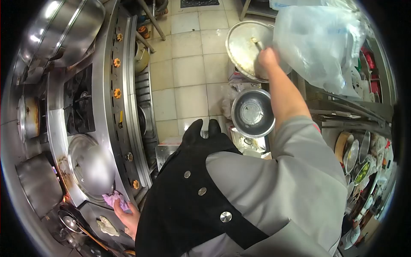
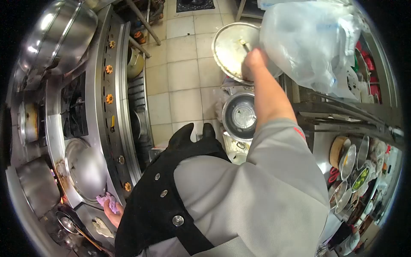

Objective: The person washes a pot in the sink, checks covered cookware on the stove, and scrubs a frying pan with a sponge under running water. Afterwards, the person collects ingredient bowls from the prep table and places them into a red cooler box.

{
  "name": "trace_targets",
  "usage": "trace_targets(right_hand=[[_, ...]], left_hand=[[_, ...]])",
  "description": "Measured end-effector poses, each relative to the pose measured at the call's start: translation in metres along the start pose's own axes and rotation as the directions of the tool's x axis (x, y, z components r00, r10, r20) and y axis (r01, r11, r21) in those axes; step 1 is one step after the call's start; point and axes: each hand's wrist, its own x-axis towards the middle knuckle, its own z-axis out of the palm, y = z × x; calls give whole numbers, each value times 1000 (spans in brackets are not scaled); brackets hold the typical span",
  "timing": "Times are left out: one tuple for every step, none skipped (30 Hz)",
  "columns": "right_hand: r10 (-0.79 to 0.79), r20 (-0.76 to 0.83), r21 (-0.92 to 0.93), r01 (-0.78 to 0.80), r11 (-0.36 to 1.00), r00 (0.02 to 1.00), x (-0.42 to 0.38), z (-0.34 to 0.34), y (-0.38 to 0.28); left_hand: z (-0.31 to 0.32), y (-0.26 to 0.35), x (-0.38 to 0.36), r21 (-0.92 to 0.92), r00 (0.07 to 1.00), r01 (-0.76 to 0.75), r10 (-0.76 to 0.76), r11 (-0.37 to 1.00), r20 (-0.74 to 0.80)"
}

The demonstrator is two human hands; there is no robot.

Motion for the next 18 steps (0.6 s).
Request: trace_targets(right_hand=[[-20,11,-73,21,997,1000,12,0,5],[25,-20,-112,-27,993,999,32,11,14],[39,-81,-82,-45,996,996,42,14,19],[53,-52,-122,-59,991,997,48,12,23],[69,-24,-163,-72,984,997,52,11,27],[111,44,-173,-101,980,993,57,18,37],[151,107,-183,-129,974,983,66,29,48],[190,166,-197,-157,968,968,75,39,56],[138,231,-259,-76,963,963,65,28,48],[90,298,-317,10,948,950,43,2,33],[44,367,-368,101,924,929,30,-11,23],[62,310,-299,35,954,949,33,-7,26],[80,253,-221,-22,975,964,40,1,37],[95,201,-138,-68,988,975,49,9,45],[71,241,-200,-22,980,968,63,20,59],[47,280,-260,28,965,959,74,28,64],[53,303,-277,34,960,951,70,25,54],[67,320,-296,33,955,945,61,16,52]], left_hand=[[-1,6,0,8,1000,24,-24,1000,14],[-2,11,0,16,998,48,-48,999,29],[-3,13,1,30,997,53,-54,998,48],[-3,14,2,43,996,57,-59,997,66],[-3,13,3,55,994,60,-64,997,85],[-3,11,3,59,994,50,-56,997,98],[-2,8,3,60,993,41,-48,997,109],[-1,6,3,58,992,32,-39,998,119],[-2,4,3,59,993,12,-19,998,120],[-1,4,4,60,993,-6,-1,998,122],[-2,4,3,61,992,-22,14,998,124],[-2,5,2,63,992,-19,11,998,124],[-2,6,1,63,993,-14,6,998,120],[-2,8,-2,65,994,0,-7,998,112],[-3,9,-5,69,994,21,-28,997,103],[-5,11,-7,72,995,43,-49,996,91],[-8,14,-8,74,994,60,-66,995,82],[-14,25,-8,63,990,112,-117,992,77]])
